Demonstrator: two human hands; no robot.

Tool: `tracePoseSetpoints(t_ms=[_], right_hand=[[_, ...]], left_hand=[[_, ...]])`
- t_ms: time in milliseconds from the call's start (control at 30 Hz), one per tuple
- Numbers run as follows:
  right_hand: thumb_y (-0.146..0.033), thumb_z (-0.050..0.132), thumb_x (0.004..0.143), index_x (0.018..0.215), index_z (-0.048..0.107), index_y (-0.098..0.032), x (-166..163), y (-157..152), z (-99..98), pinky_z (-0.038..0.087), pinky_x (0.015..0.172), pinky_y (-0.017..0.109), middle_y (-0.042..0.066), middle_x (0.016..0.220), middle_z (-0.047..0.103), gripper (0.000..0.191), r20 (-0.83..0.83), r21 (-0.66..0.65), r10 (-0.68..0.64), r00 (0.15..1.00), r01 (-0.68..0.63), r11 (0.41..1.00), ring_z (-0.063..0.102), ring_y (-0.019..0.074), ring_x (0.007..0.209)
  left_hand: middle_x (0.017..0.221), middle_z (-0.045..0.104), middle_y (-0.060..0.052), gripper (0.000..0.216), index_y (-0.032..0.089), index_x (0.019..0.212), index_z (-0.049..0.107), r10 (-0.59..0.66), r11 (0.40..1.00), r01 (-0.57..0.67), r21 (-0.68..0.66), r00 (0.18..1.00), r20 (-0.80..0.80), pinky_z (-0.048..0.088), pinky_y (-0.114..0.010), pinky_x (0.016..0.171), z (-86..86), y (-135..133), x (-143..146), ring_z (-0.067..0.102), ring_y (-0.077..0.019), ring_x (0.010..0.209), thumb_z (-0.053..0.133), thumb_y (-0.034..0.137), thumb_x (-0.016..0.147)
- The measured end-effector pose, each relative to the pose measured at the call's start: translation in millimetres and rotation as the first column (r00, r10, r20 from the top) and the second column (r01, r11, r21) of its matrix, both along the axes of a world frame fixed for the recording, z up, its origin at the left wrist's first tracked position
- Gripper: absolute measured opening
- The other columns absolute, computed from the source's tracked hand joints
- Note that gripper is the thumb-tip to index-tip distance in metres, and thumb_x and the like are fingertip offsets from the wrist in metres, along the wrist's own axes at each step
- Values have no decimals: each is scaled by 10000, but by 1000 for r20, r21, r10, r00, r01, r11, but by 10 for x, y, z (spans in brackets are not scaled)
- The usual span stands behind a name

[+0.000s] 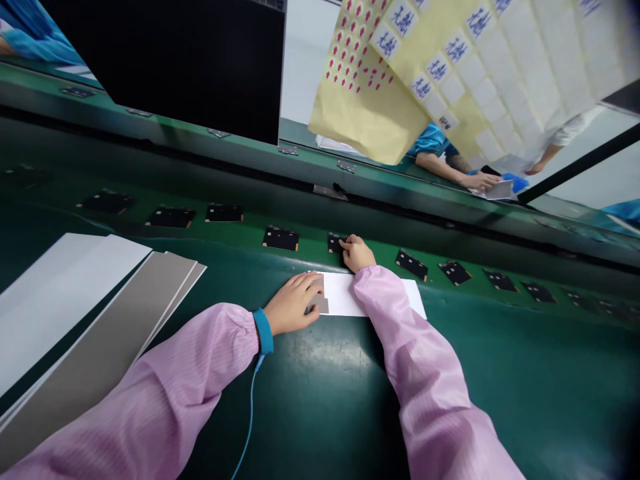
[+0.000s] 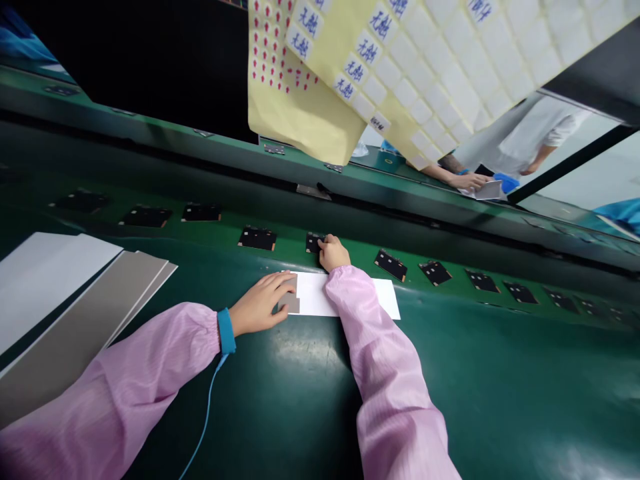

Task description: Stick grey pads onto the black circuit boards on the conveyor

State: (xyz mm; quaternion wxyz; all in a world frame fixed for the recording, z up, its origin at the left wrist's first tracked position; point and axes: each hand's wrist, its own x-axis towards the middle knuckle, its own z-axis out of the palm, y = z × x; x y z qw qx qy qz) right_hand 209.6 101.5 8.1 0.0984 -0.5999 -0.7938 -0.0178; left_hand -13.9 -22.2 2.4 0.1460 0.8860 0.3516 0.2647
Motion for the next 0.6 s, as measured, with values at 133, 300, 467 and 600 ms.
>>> tracePoseSetpoints(t_ms=[133, 300, 467, 600], right_hand=[[-38, 419, 739, 1078, 659, -128, 134, 1, 105, 463, 818, 301, 113, 978, 570, 424, -179, -67, -26, 984, 14, 998, 555, 199, 902], [-46, 420, 724, 898, 652, -126, 111, -416, 219, 468, 715, 292, 72, 871, 559, 300, -425, 13, -13, 905, 20, 1000, 544, 151, 716], [-81, 480, 737, 833, 601, -158, -172, -1142, 98, 449, 667, 275, 29, 769, 535, 172, -467, -132, 156, 870, -243, 961, 510, 135, 668], [-79, 505, 755, 867, 573, -154, -315, -1347, 23, 443, 729, 306, 47, 784, 545, 151, -419, -93, 164, 893, -222, 971, 514, 166, 759]], left_hand=[[1310, 458, -96, 293, 178, 1061, 522, 0, 1000, 0, 16, 1000, 1, 310, -435, 1075, -5, -2, -2, 358, -267, 1277, 519, 186, 768], [1326, 450, -98, 299, 174, 1072, 523, 0, 1000, 0, 22, 1000, -6, 300, -428, 1081, -19, -13, -3, 356, -262, 1277, 525, 189, 773], [1323, 452, -92, 304, 179, 1078, 514, 4, 1000, -4, 19, 1000, 13, 298, -419, 1083, -9, -24, 4, 351, -253, 1282, 523, 184, 774], [1325, 450, -92, 299, 178, 1070, 511, 6, 1000, -6, 18, 1000, 12, 302, -408, 1084, 2, -20, 7, 358, -244, 1278, 527, 187, 771]])
